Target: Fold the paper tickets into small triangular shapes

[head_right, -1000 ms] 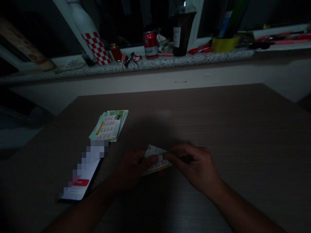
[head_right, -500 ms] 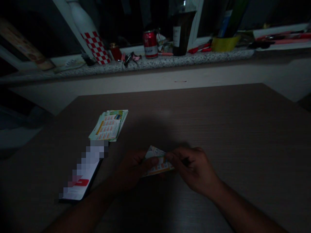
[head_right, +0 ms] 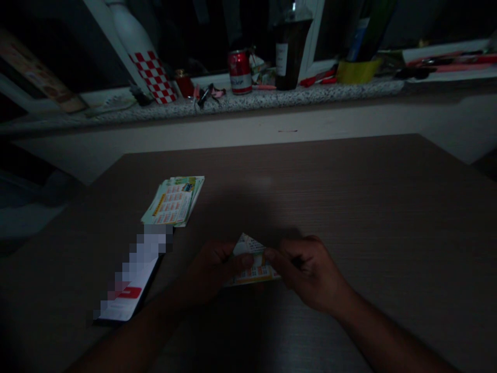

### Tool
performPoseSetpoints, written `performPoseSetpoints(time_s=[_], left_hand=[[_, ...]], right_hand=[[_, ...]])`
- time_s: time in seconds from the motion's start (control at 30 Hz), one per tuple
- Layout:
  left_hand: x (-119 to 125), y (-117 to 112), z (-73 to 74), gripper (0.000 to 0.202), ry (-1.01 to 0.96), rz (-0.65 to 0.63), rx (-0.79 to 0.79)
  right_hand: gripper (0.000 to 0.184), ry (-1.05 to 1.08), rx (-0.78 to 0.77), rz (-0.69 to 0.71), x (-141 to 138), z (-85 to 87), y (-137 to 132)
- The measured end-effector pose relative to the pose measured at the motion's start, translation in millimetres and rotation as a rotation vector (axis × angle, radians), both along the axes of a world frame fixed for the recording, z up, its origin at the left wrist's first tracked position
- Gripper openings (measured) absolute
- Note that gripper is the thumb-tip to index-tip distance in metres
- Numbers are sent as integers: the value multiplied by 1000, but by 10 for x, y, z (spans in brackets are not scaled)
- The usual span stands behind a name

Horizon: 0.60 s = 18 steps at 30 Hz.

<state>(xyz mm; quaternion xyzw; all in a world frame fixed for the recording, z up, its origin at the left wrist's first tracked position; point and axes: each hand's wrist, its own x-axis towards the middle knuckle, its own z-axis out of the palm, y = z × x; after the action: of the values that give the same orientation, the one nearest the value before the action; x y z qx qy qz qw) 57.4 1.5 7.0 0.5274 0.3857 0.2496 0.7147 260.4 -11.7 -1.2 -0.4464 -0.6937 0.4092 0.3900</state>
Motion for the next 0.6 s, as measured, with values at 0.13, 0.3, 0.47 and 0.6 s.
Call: performPoseSetpoints(time_s=[0.13,0.3,0.47,0.6], left_hand=[[3,0,6,34,0,2,13],[5,11,32,32,-13,8,14],[-6,26,57,34,5,35,35],[-13,31,50,33,-50,19,-35]], right_hand=[[49,20,-33,5,10,1,2],[53,53,-78,54,34,-14,24],[63,124,-54,-48,76,-60,45],[21,42,52,-141,78,-64,53]])
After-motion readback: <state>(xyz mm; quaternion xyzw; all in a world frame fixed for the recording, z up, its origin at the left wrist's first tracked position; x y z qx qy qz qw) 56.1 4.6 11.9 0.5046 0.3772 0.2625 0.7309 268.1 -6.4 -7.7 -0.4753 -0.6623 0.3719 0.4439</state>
